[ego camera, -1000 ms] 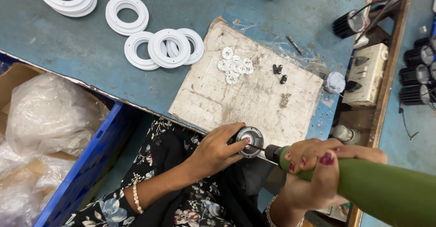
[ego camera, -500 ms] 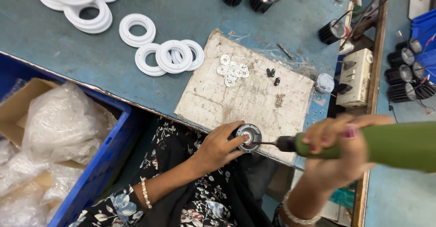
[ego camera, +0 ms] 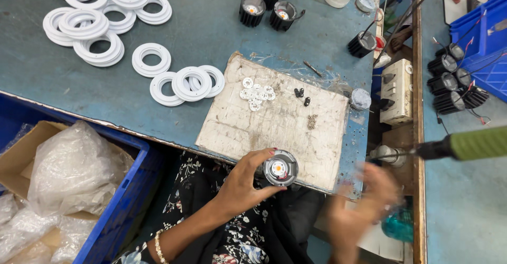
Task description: The person assembles LED light fixtures by placing a small circular component into a black housing, then using a green electric screwdriver to secure it with screws. The person handles multiple housings and components on a cluttered workbench.
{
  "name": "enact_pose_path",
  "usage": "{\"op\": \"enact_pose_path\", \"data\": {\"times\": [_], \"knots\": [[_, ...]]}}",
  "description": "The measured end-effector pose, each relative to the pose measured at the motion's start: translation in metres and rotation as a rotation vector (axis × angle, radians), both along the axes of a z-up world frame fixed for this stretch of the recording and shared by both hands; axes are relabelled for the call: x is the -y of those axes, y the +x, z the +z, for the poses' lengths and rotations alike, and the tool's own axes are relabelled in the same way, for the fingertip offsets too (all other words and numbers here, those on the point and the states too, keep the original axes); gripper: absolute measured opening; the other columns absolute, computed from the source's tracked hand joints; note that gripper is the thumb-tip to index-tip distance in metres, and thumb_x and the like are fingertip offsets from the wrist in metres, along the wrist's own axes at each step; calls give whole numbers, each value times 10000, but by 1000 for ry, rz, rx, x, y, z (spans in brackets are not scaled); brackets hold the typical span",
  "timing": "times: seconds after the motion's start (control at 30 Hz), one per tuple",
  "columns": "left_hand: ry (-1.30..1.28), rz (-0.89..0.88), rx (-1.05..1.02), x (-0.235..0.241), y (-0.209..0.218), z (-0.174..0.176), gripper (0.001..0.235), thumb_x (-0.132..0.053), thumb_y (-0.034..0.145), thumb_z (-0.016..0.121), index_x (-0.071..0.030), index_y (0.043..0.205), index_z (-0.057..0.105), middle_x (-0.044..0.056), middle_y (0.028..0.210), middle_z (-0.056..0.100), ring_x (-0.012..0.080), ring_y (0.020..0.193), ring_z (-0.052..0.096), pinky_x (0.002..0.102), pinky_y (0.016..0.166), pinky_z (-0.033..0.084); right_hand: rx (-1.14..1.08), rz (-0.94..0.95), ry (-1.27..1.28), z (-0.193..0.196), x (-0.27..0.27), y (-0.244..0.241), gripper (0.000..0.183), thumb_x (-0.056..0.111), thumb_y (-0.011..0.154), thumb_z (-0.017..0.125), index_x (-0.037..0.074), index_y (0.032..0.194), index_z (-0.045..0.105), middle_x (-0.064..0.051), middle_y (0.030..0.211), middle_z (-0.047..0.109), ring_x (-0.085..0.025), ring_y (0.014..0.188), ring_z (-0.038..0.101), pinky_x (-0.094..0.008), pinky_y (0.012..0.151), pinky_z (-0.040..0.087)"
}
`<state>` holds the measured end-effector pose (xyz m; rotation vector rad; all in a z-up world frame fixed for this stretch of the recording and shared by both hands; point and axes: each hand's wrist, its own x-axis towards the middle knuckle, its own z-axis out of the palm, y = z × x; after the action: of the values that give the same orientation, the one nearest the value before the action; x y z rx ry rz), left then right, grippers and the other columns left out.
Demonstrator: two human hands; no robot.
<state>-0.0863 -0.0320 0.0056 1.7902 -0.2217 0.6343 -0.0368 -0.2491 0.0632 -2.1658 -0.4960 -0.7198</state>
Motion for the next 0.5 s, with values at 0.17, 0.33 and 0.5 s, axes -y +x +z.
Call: {"op": "enact_pose_path", "data": {"times": [0.17,0.33,0.5], "knots": [[23,-111,-476,-10,7,33,867,-428,758,824,-94,1415,367,200,1005,684,362,918,728,433,801,564,-368,319,-32,-46,-27,-16,800,-23,767,748,48,1474,381,-206,1480,496,-325,1293,552,-379,1006,511],[52,-148,-524,-20,34,17,540,-422,1029,641,-81,1424,501,123,758,659,299,745,673,411,681,519,-764,344,399,-62,-44,-5,853,62,767,831,41,1500,394,-190,1207,628,-261,998,640,-354,863,548],[-167,-226,-497,-22,48,-13,380,-224,998,652,-62,1340,663,65,755,621,134,675,557,312,627,484,-668,73,174,-69,-52,11,617,241,845,795,20,1359,535,-136,1125,626,-209,935,630,-335,808,539]]}}
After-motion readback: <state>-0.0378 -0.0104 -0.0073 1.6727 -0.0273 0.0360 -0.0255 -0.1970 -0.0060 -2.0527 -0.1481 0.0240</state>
